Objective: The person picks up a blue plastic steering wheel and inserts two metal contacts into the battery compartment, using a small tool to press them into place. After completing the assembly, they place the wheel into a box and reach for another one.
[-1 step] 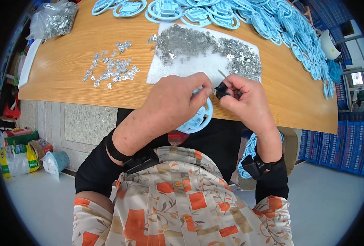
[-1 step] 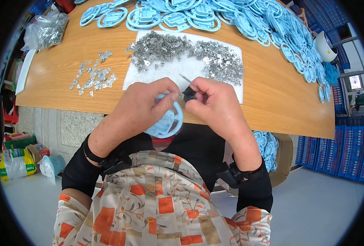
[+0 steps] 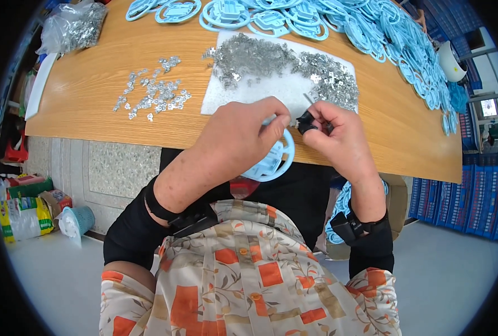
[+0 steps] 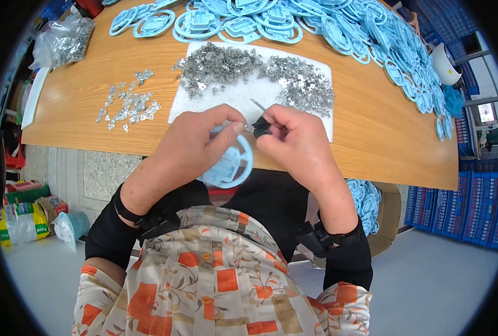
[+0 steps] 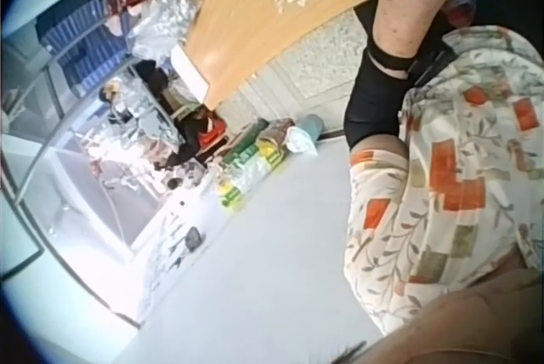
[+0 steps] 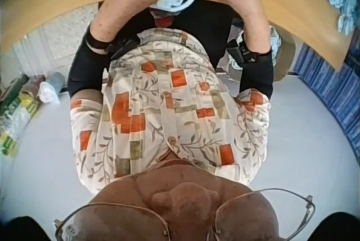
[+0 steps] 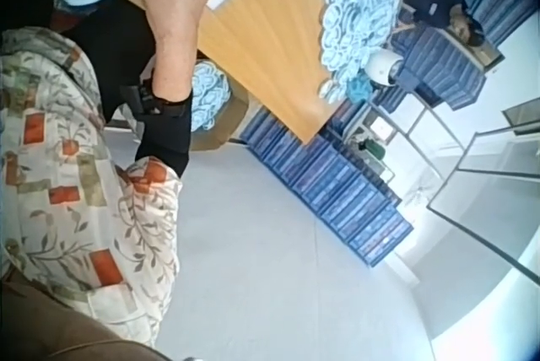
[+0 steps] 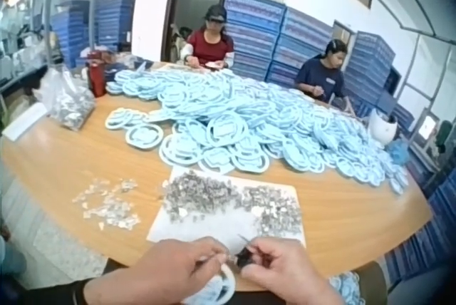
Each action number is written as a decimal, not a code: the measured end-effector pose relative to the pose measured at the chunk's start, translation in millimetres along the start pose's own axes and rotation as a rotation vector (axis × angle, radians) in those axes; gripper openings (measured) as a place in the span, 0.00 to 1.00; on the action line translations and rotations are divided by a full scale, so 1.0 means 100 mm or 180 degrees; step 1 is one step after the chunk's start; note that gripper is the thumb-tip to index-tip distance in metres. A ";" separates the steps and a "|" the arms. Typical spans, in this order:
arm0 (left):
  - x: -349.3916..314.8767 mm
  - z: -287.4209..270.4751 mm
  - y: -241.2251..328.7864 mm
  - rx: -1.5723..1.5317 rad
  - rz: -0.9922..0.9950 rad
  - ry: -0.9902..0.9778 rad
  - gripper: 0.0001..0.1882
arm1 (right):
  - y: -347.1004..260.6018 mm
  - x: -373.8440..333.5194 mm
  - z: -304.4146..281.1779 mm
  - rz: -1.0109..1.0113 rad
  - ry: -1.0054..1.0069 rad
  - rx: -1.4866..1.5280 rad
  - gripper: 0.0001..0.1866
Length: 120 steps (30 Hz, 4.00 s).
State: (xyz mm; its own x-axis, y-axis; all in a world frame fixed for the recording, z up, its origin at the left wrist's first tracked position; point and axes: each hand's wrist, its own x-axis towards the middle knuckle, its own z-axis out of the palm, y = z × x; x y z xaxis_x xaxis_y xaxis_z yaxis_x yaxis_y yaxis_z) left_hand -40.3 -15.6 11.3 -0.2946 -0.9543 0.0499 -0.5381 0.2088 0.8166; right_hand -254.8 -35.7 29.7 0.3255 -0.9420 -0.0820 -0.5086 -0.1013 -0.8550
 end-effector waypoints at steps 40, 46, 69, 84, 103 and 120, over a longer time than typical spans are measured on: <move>0.07 0.17 -0.24 -0.1188 -0.0948 0.0480 0.19 | -0.02 0.05 0.19 -0.0954 0.0131 -0.1469 0.16; 0.07 0.16 -0.24 -0.1038 -0.0790 0.0495 0.20 | 0.15 -0.10 0.15 -0.0782 0.0487 -0.0945 0.19; 0.06 0.13 -0.22 -0.1134 -0.0949 0.0375 0.21 | 0.14 -0.22 0.26 -0.0768 0.0374 -0.2077 0.20; 0.05 0.15 -0.24 -0.1136 -0.0928 0.0431 0.21 | -0.05 0.00 -0.05 -0.0655 -0.0459 -0.1802 0.13; 0.08 0.16 -0.22 -0.0990 -0.0892 0.0442 0.20 | -0.21 0.01 -0.06 -0.0341 -0.0646 -0.2080 0.15; -0.15 0.10 -0.02 -0.1299 0.0081 -0.0007 0.20 | 0.14 -0.31 0.05 0.0772 -0.0378 0.1740 0.09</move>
State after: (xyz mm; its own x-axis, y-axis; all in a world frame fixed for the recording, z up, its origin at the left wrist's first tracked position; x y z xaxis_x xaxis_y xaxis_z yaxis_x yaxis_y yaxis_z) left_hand -43.0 0.1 2.8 -0.3057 -0.9494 0.0722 -0.1732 0.1300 0.9763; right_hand -268.2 -6.2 17.3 0.3543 -0.8723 -0.3369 -0.1067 0.3202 -0.9413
